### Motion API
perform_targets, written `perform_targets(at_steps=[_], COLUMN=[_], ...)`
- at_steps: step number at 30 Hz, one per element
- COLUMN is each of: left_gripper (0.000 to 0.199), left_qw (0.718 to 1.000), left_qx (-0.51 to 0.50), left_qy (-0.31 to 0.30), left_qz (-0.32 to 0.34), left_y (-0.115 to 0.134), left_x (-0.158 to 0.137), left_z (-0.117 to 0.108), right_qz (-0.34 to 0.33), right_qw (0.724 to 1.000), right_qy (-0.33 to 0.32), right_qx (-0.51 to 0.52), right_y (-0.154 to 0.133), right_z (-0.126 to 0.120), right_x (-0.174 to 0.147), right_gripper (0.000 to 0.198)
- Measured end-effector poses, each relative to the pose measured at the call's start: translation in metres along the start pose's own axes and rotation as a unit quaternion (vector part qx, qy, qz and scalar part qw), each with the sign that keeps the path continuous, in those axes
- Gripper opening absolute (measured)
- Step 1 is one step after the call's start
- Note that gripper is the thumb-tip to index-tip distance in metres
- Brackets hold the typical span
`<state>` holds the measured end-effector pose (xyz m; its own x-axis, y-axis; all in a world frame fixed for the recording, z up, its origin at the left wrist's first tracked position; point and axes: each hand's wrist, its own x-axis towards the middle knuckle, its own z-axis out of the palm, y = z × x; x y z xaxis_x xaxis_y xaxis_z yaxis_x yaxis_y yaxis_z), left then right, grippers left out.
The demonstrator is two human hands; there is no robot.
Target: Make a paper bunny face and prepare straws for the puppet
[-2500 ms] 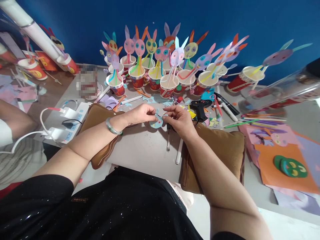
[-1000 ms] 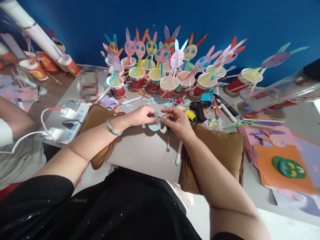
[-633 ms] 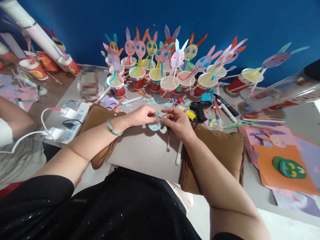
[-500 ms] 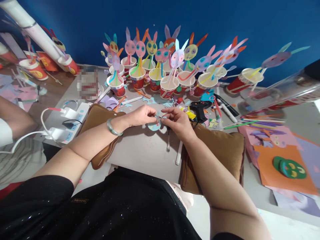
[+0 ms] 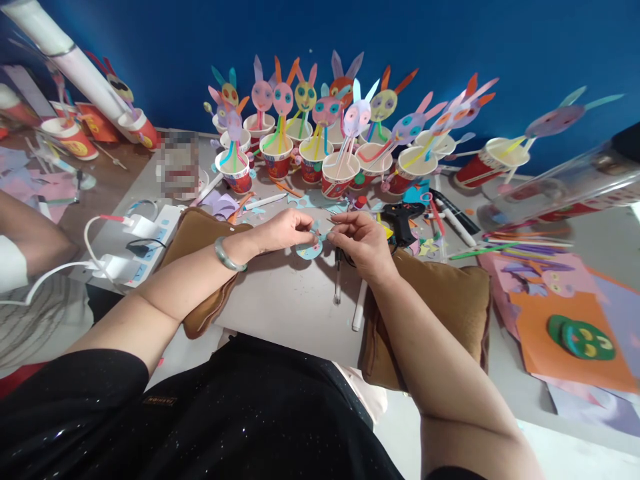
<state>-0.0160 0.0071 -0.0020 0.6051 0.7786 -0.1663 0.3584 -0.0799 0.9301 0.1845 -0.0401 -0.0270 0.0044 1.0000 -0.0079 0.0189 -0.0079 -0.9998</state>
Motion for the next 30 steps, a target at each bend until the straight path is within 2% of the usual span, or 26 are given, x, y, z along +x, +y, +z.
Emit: perform_targets(at_steps=[4,9,13,15,17,21,27,30], left_gripper=[0.009,0.018,0.021,0.022,0.024,0.024,0.036,0.042], left_qw=[1.0,1.0,0.994,0.986,0.978,0.98,0.99,0.994], left_qx=[-0.01,-0.018,-0.104,-0.164,-0.204,-0.191,-0.124,-0.078], left_qy=[-0.003,0.02,0.032,0.03,0.029,0.055,0.064,0.047], left_qz=[-0.014,-0.006,0.009,0.014,0.018,0.024,0.037,0.057], left_y=[-0.001,-0.003,-0.006,-0.008,-0.009,-0.01,-0.01,-0.017], left_x=[0.001,0.004,0.005,0.006,0.007,0.007,0.006,0.008], left_z=[0.0,0.0,0.001,0.002,0.004,0.01,0.013,0.012], right_qz=[-0.017,-0.049,-0.058,-0.045,-0.031,-0.028,-0.052,-0.09], right_qw=[1.0,0.996,0.988,0.991,0.997,0.999,0.996,0.989], right_qy=[0.018,0.078,0.14,0.123,0.077,0.012,0.031,0.048], right_qx=[-0.008,0.01,0.027,0.016,0.003,-0.028,-0.061,-0.103], right_y=[0.002,0.004,0.004,0.004,0.003,0.0,0.006,0.012], right_z=[-0.001,-0.003,-0.003,-0.002,0.001,0.008,0.013,0.011], right_x=[0.001,0.002,0.003,0.003,0.001,-0.006,-0.008,-0.007], right_gripper=[0.039,0.038,0.038,0.039,0.04,0.039,0.025,0.02])
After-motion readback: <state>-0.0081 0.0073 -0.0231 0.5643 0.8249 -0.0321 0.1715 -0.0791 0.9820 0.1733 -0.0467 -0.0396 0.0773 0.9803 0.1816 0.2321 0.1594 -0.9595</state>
